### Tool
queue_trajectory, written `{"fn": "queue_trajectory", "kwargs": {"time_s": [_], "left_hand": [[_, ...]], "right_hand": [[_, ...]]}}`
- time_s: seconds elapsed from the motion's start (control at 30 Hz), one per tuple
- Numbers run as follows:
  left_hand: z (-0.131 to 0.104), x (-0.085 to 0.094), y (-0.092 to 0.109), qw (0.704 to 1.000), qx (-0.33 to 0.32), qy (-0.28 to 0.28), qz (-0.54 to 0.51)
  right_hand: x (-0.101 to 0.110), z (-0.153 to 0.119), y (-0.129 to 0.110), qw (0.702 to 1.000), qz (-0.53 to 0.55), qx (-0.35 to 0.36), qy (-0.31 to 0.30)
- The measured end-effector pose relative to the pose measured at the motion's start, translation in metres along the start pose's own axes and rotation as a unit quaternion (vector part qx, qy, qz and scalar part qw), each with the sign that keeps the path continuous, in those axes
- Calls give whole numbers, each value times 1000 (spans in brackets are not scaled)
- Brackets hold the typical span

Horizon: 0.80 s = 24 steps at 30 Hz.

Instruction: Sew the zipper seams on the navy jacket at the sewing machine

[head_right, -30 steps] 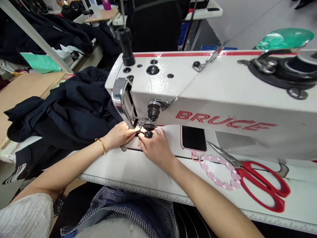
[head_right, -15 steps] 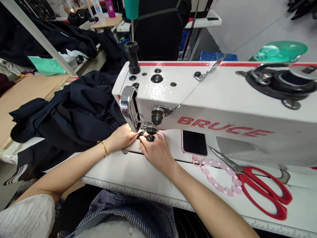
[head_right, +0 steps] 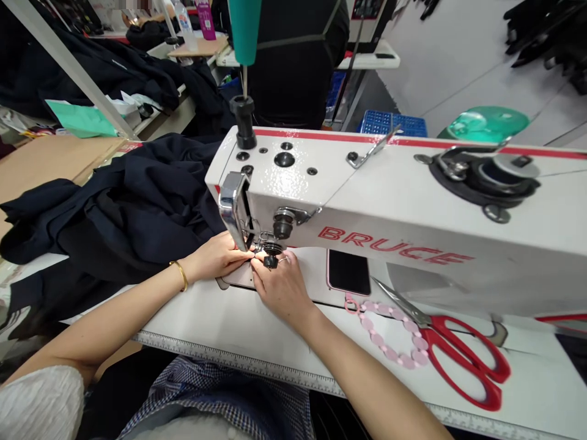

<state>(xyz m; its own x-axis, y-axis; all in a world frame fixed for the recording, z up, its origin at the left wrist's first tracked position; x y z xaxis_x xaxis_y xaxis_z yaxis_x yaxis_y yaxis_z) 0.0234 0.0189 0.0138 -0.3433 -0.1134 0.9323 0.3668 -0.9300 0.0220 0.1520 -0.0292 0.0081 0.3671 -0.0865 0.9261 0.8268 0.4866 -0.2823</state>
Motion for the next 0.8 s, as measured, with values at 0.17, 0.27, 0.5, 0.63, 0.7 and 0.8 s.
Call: {"fn": "queue_trajectory", "kwargs": {"time_s": [0.17, 0.27, 0.5, 0.63, 0.7, 0.8], "left_hand": [[0, -1, -3, 1000, 22, -5, -14], [1, -3, -4, 999, 36, -15, -3], [3, -3, -4, 998, 54, -9, 14], [5, -2, -4, 997, 64, -19, 23], [6, -1, -5, 996, 75, -30, 25], [8, -2, -8, 994, 93, -45, 24]], "right_hand": [[-2, 1, 3, 1000, 3, -5, -12], [-3, 2, 5, 1000, -3, -12, -4], [-4, 3, 8, 1000, -14, -26, -4], [-2, 4, 13, 999, 27, -42, -7], [-1, 4, 21, 993, 103, -65, -1], [-4, 4, 39, 963, 229, -140, 30]]}}
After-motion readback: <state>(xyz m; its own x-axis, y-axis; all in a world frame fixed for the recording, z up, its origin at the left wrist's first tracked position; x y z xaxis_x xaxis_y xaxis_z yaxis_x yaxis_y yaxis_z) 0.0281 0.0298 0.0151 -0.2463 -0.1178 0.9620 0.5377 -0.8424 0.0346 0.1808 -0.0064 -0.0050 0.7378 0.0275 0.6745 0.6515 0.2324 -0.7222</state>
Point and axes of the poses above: each hand's wrist, its own z-axis towards the middle knuckle, its own x-axis out of the back of the hand, y = z × x, the point moved 4 cm from there along z, towards the middle knuckle, and after that the axes turned 2 degrees about -x, right-handed, at the moved point
